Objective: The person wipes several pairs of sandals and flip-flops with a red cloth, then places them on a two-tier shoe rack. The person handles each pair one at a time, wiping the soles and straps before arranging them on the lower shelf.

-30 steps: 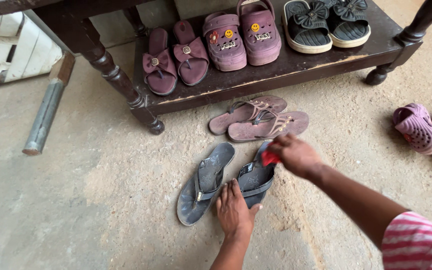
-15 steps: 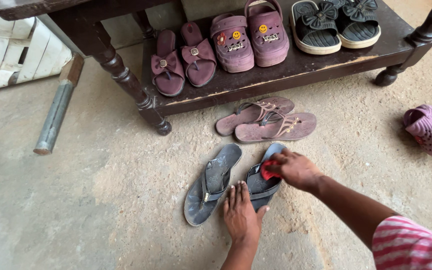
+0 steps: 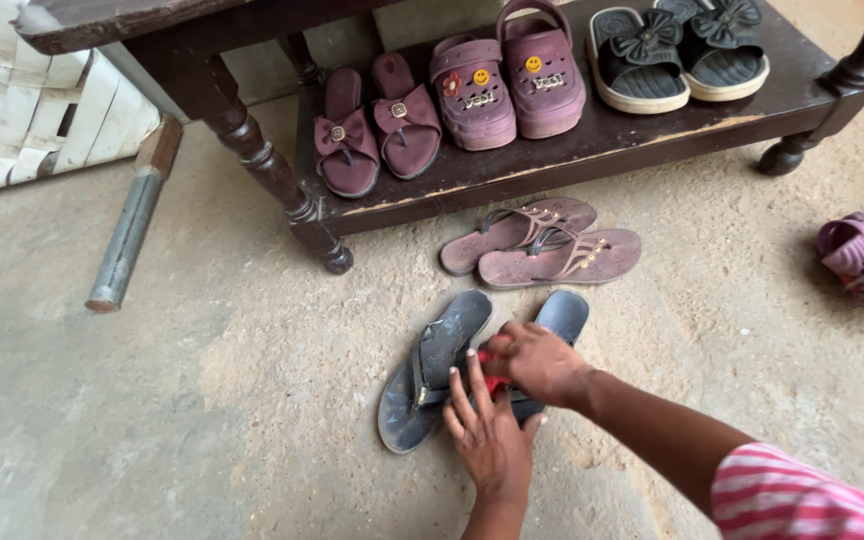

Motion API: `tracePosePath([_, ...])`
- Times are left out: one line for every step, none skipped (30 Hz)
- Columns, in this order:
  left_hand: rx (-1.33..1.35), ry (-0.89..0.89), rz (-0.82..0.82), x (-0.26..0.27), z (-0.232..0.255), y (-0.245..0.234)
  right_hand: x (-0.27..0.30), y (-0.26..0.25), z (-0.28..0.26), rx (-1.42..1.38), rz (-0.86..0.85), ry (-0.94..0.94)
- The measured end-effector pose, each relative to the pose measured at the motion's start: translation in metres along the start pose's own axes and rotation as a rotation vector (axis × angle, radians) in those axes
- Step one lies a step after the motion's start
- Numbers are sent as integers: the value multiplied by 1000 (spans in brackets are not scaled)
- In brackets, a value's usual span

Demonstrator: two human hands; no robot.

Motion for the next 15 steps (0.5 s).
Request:
tracePosePath([-5, 12, 23, -1, 0, 1, -3, 3, -4, 10, -70, 9])
tracePosePath([-9, 24, 46, -1, 0, 1, -6, 6, -6, 20, -140, 19])
tracePosePath([-8, 19, 17, -1, -1, 2, -6, 8, -5, 30, -210, 28])
tracePosePath([-6, 12, -10, -2, -1, 3, -8, 6, -3, 64, -187, 11])
tracePosePath([-5, 6, -38, -2, -1, 3, -9, 3, 1, 98, -164, -7])
tracePosePath([-4, 1, -46, -2, 0, 2, -9, 1, 5, 130, -142, -24])
tracePosePath([-4, -5, -54, -2, 1, 0, -10, 0, 10, 116, -129, -3])
tracePosePath([-4, -9, -61, -3, 1, -2, -10, 0, 14, 103, -115, 19])
tracePosePath([-10, -14, -83, -3, 2, -3, -11, 0, 18, 90, -101, 40])
tracePosePath([-16, -20, -106, -4, 2, -4, -11, 2, 20, 98, -112, 47])
tracePosePath([-21, -26, -128, -4, 2, -5, -11, 4, 22, 105, -122, 55])
tracePosePath([-21, -26, -138, -5, 3, -6, -11, 7, 23, 113, -133, 62])
tracePosePath([-22, -26, -147, -6, 3, -6, -11, 10, 24, 94, -167, 91])
tracePosePath([-23, -26, -157, -6, 3, -5, -11, 13, 25, 75, -202, 120])
tracePosePath([-15, -25, -168, -7, 2, -3, -10, 16, 27, 55, -237, 149])
Point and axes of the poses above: each hand's wrist, its own x-axis away from the middle knuckle, its own y-axis out of the palm, z = x × y, the point moved 4 cm from there along -x, towards the middle knuckle
